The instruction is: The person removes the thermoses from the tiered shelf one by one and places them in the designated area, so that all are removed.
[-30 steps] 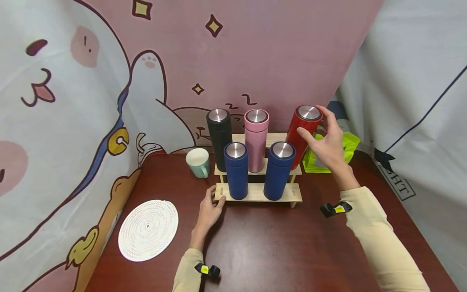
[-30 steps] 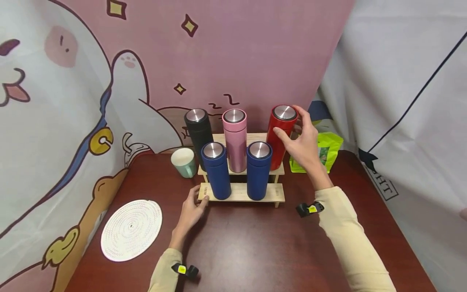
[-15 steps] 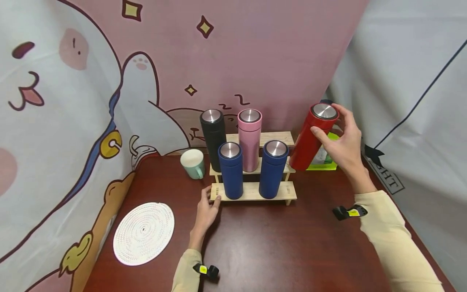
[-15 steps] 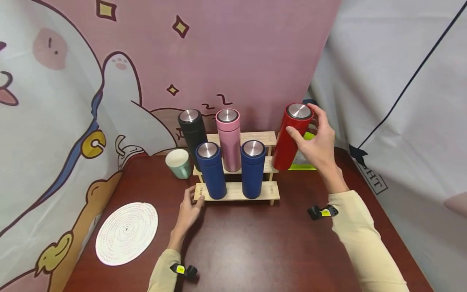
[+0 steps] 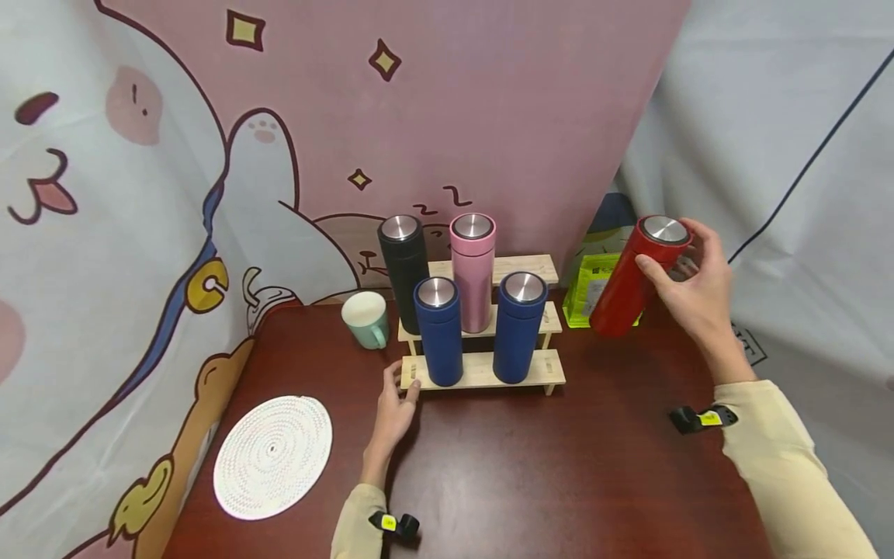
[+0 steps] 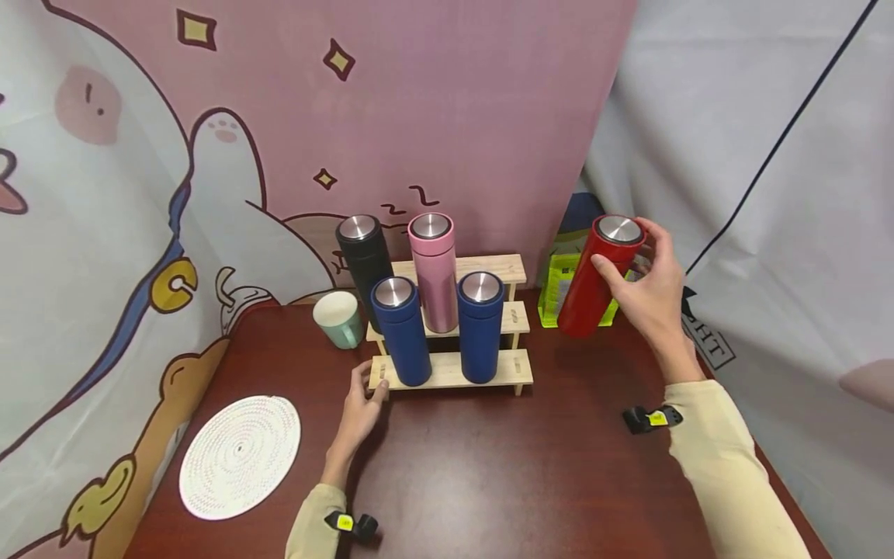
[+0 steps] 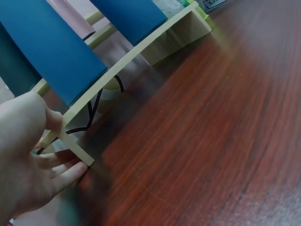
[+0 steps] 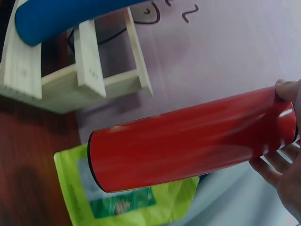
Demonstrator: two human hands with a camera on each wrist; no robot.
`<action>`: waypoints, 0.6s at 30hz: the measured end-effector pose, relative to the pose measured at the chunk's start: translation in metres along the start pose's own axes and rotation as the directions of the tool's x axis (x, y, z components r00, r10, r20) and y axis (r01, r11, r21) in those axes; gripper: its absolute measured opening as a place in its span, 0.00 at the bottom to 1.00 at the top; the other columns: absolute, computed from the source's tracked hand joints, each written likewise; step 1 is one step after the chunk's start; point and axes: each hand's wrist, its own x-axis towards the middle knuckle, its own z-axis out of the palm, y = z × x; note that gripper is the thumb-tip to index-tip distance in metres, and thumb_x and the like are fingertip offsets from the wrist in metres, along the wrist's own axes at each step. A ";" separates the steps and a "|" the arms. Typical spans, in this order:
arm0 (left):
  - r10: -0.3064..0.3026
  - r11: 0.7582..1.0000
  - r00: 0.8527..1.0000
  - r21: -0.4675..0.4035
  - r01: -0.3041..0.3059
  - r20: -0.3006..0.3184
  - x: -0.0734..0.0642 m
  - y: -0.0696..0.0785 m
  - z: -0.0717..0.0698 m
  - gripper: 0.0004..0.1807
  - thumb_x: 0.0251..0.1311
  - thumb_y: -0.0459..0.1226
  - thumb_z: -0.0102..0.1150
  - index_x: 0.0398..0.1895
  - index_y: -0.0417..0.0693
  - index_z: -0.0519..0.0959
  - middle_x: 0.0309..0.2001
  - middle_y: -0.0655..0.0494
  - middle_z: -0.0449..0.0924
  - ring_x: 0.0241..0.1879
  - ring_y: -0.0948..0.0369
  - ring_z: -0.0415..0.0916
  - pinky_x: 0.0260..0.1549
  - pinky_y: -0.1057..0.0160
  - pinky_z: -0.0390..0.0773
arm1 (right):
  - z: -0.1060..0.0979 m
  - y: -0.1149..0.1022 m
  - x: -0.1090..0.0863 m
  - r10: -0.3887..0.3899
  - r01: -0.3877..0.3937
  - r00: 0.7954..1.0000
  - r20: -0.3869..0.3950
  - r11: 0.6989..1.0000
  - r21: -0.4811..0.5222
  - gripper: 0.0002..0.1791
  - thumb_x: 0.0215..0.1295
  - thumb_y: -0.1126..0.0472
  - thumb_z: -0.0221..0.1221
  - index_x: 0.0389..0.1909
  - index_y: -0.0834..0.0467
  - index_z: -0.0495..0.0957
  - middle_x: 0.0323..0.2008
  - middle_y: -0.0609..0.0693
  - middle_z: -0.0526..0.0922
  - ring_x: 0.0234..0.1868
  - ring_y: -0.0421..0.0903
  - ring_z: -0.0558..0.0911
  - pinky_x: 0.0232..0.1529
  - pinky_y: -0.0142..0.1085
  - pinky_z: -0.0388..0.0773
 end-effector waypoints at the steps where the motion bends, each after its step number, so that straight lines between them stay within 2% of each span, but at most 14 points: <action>1: 0.001 1.000 1.000 0.000 -0.001 0.002 0.000 0.000 0.000 0.30 0.73 0.37 0.55 0.74 0.48 0.59 0.63 0.36 0.73 0.58 0.44 0.77 0.53 0.46 0.78 | -0.003 0.003 -0.001 0.007 -0.007 1.000 -0.006 1.000 0.000 0.39 0.61 0.60 0.70 0.72 0.46 0.66 0.60 0.42 0.77 0.55 0.34 0.76 0.54 0.22 0.76; 8: 0.001 0.999 1.000 -0.038 -0.001 -0.007 0.001 -0.001 0.000 0.28 0.72 0.34 0.56 0.72 0.46 0.61 0.58 0.35 0.76 0.53 0.45 0.79 0.47 0.51 0.80 | -0.019 0.022 -0.006 0.054 -0.055 0.997 -0.050 0.998 -0.018 0.39 0.58 0.59 0.72 0.70 0.47 0.67 0.56 0.35 0.75 0.52 0.35 0.76 0.43 0.15 0.73; 13: -0.002 0.998 1.000 -0.057 0.000 -0.023 0.002 -0.004 0.001 0.29 0.70 0.33 0.58 0.72 0.46 0.63 0.54 0.36 0.78 0.50 0.47 0.81 0.45 0.56 0.80 | -0.028 0.035 -0.008 0.090 -0.094 0.994 -0.059 0.994 -0.062 0.40 0.57 0.58 0.72 0.70 0.48 0.66 0.55 0.34 0.74 0.52 0.34 0.75 0.43 0.15 0.72; 18: -0.002 0.998 1.000 -0.068 0.000 -0.030 0.002 -0.004 0.001 0.29 0.69 0.33 0.59 0.71 0.47 0.64 0.53 0.36 0.79 0.47 0.47 0.82 0.43 0.58 0.80 | -0.037 0.046 -0.011 0.150 -0.159 0.985 -0.090 0.981 -0.112 0.40 0.57 0.56 0.73 0.70 0.46 0.66 0.54 0.32 0.73 0.52 0.33 0.73 0.44 0.16 0.72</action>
